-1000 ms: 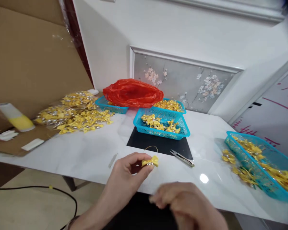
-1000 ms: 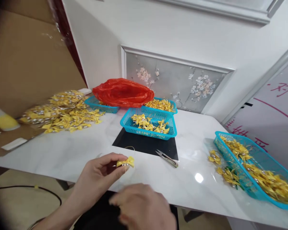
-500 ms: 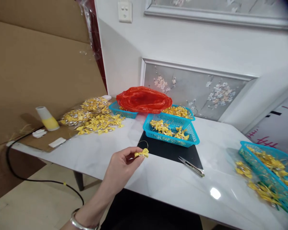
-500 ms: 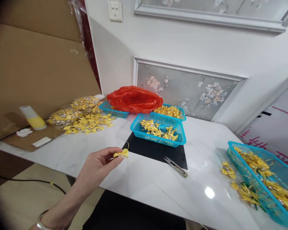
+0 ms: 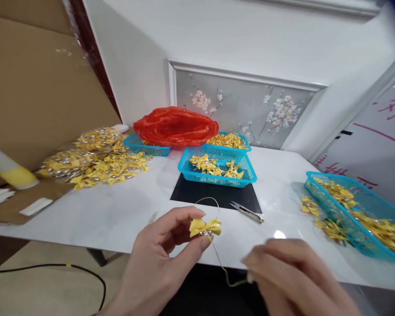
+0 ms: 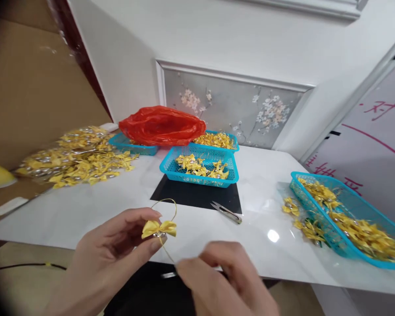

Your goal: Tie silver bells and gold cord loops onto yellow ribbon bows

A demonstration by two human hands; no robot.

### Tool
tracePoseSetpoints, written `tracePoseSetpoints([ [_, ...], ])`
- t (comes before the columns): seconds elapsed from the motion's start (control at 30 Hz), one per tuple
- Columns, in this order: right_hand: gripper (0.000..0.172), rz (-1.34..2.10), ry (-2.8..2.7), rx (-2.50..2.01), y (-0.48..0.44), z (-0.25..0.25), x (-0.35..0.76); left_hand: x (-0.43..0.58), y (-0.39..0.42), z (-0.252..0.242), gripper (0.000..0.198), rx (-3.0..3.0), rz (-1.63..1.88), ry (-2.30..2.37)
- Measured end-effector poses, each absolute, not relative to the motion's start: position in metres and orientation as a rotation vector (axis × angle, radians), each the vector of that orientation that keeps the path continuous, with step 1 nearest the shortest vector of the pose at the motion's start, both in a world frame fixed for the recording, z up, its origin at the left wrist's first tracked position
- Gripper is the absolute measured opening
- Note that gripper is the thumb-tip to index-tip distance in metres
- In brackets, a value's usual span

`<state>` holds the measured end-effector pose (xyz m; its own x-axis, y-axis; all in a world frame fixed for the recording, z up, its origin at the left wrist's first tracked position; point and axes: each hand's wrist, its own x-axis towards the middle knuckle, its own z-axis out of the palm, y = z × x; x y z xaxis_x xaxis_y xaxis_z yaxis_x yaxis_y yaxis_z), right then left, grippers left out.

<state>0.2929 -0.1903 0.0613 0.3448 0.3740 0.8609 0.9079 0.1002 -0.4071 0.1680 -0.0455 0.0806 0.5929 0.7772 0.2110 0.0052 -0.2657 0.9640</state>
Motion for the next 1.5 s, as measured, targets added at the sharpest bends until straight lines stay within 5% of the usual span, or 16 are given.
tracePoseSetpoints([
  [0.6,0.015,-0.615,-1.271,-1.561,-0.16,0.067,0.278,0.175,-0.042,0.084,0.013,1.604,0.662,0.627],
  [1.5,0.016,-0.257,-1.115,-1.729,-0.16,0.062,0.267,0.177,-0.043,0.066,0.023,2.11,1.08,0.514],
])
